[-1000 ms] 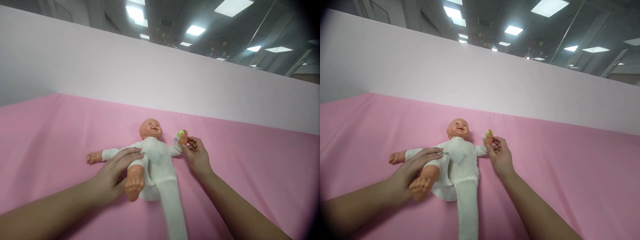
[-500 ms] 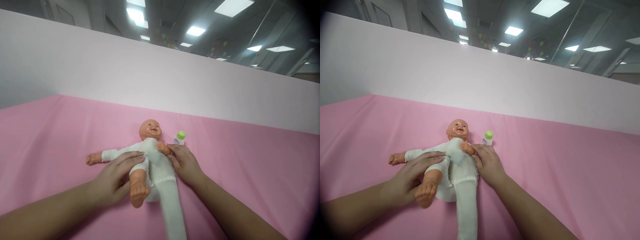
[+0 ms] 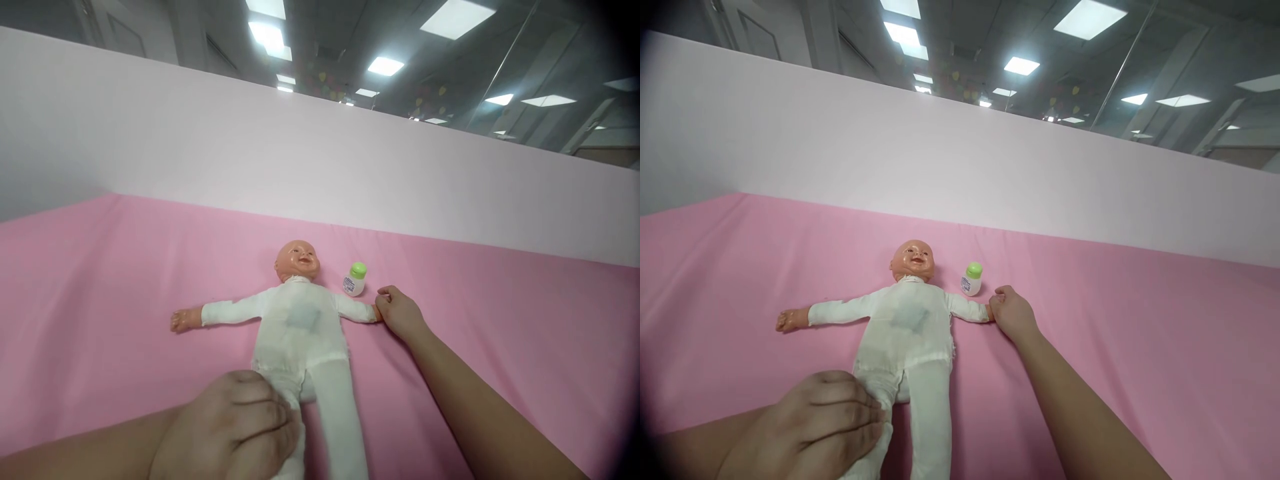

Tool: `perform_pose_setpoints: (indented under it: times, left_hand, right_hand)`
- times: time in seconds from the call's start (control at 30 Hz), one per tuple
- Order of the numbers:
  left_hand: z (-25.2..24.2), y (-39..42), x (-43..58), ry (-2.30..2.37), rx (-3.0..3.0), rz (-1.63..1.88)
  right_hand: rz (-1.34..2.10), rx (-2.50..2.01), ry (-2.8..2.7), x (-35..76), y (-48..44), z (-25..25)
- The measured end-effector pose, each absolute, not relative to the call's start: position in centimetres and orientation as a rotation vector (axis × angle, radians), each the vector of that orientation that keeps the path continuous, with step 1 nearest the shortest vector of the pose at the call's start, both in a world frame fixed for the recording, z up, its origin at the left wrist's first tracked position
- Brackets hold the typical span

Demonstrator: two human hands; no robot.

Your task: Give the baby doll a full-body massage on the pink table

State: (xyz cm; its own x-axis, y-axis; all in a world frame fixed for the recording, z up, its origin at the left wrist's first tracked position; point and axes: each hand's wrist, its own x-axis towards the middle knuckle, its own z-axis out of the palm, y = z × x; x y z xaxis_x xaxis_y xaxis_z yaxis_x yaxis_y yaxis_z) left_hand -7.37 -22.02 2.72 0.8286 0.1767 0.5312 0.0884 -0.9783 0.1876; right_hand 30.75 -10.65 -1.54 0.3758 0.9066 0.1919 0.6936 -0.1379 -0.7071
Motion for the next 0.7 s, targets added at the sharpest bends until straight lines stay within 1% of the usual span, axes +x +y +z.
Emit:
perform_pose_setpoints:
  times: [0.13, 0.27, 0.37, 0.47, 0.6, 0.7]
  left_hand:
    - [3.3, -21.3, -7.6, 0.145, 2.871, 0.885]
    - [3.1, -19.8, -8.6, 0.347, 2.834, 1.071]
    - [2.3, -18.1, -9.5, 0.595, 2.750, 1.220]
    - [1.5, -16.4, -9.9, 0.806, 2.569, 1.229]
    - [1.3, -15.5, -9.6, 0.853, 2.423, 1.143]
    - [1.4, -15.9, -9.2, 0.791, 2.452, 1.130]
  right_hand:
    - [0.386, -1.880, -1.384, 30.6, -10.6, -1.7]
    - [0.351, -1.813, -1.324, 30.1, -11.2, -1.4]
    - [0.400, -1.576, -1.247, 28.9, -12.2, -1.1]
    - [0.428, -1.328, -1.241, 27.0, -13.5, -0.8]
    - [0.310, -1.359, -1.465, 24.4, -14.5, -0.8]
    - [0.148, -1.332, -1.795, 23.1, -14.4, -1.3]
